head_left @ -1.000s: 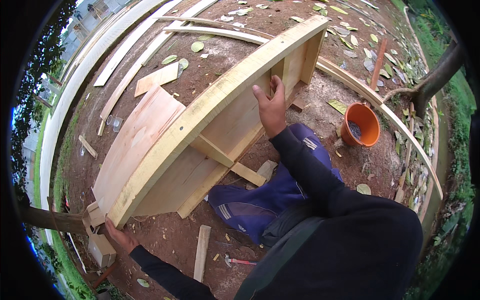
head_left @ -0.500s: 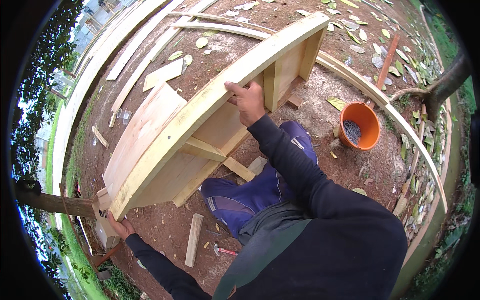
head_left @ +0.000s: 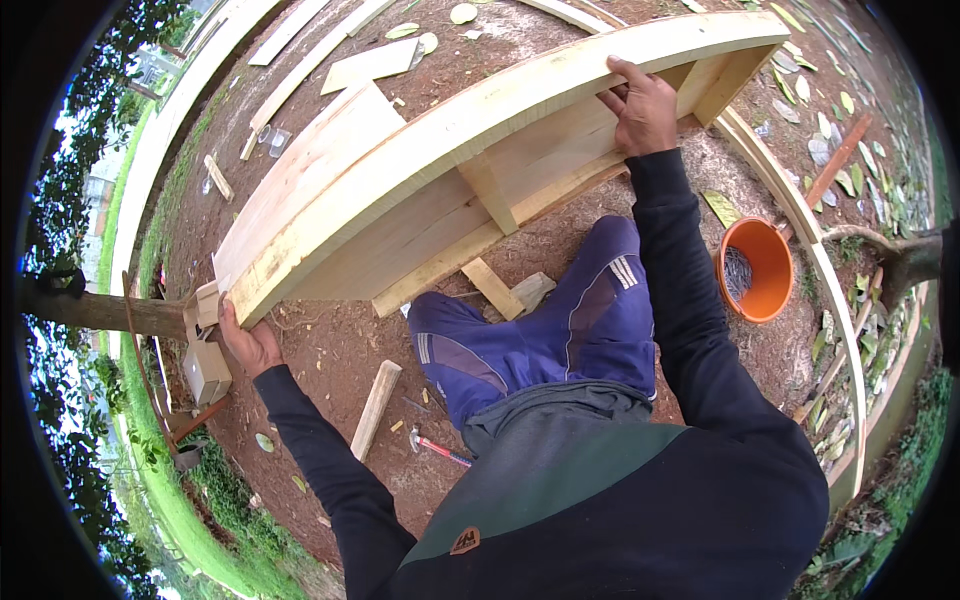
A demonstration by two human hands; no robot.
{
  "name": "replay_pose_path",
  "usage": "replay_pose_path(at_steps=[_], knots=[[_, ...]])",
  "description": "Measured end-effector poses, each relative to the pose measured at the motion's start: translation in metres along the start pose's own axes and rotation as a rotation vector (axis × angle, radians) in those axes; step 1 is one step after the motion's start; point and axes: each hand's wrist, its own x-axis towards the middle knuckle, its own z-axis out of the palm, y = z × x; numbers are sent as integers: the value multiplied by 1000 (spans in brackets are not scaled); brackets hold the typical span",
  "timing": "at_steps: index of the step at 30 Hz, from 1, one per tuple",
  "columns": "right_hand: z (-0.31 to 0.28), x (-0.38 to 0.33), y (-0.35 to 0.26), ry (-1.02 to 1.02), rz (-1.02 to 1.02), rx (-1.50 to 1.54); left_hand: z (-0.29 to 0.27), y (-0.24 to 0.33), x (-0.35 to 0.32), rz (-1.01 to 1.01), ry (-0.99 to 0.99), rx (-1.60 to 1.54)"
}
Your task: The person assembles a wooden box-like structure outdoors by hand, using a hammer and nails to join wooden planks. They repeatedly position planks, hammer nails, and adjust the frame.
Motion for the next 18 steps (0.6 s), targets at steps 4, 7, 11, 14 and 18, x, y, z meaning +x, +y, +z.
replay_pose_path(at_steps=[4,7,11,14,18], knots=[[-44,50,-15,-91,-109,-218,53,-17,-23,1,-14,-22],[-50,70,-31,-11,-50,-224,83,-25,-41,-17,7,-38],[-69,89,-29,-2,-52,-229,105,-39,-54,12,30,11],[-67,91,-13,-18,-80,-256,105,-44,-51,8,21,48],[-43,45,17,-13,-59,-166,93,-49,-38,8,39,168]])
